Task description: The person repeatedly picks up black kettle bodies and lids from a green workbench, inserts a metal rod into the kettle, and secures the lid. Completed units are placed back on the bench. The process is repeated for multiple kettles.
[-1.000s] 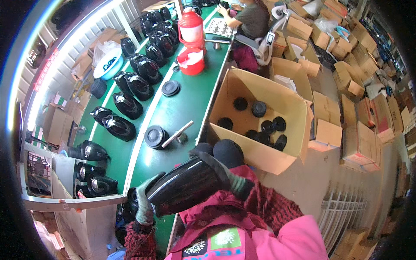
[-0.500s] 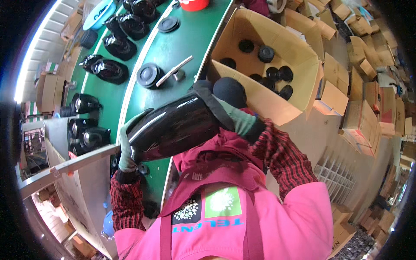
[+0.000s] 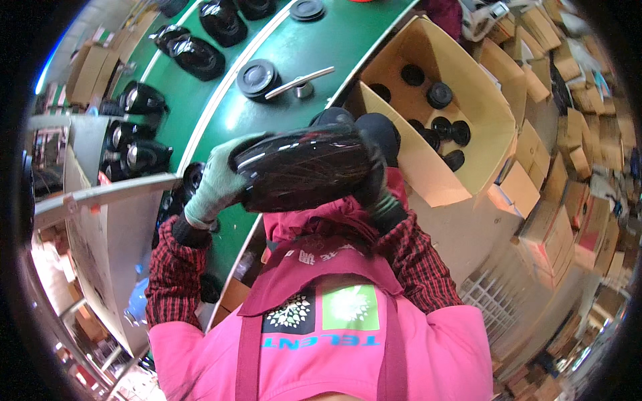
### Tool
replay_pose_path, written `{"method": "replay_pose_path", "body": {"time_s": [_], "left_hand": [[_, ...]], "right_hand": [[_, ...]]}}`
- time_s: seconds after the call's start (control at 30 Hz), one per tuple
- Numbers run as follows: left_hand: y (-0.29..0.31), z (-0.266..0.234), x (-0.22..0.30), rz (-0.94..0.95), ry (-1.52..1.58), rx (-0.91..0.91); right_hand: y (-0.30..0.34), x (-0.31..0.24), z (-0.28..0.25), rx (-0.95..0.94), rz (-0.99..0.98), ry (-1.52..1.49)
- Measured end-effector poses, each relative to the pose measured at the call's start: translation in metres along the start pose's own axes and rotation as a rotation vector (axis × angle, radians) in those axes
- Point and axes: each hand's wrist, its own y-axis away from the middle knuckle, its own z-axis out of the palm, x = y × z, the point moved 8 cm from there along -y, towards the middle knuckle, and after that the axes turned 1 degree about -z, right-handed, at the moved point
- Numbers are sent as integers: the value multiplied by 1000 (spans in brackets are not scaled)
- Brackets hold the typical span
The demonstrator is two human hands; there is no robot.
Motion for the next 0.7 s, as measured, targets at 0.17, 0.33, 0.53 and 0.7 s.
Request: {"method": "replay_pose_path", "body": {"time_s": [0.17, 0.33, 0.53, 0.7], "left_hand": [[21, -16, 71, 341, 25, 467], [38, 30, 104, 481, -445, 502], [41, 40, 111, 562, -408, 624], [42, 43, 123, 515, -408, 548]], "right_hand": [[-12, -8, -46, -37, -9, 814], [17, 22, -69, 96, 163, 596], [33, 31, 5, 247, 501, -568], [61, 61, -42, 176, 426, -264]]}}
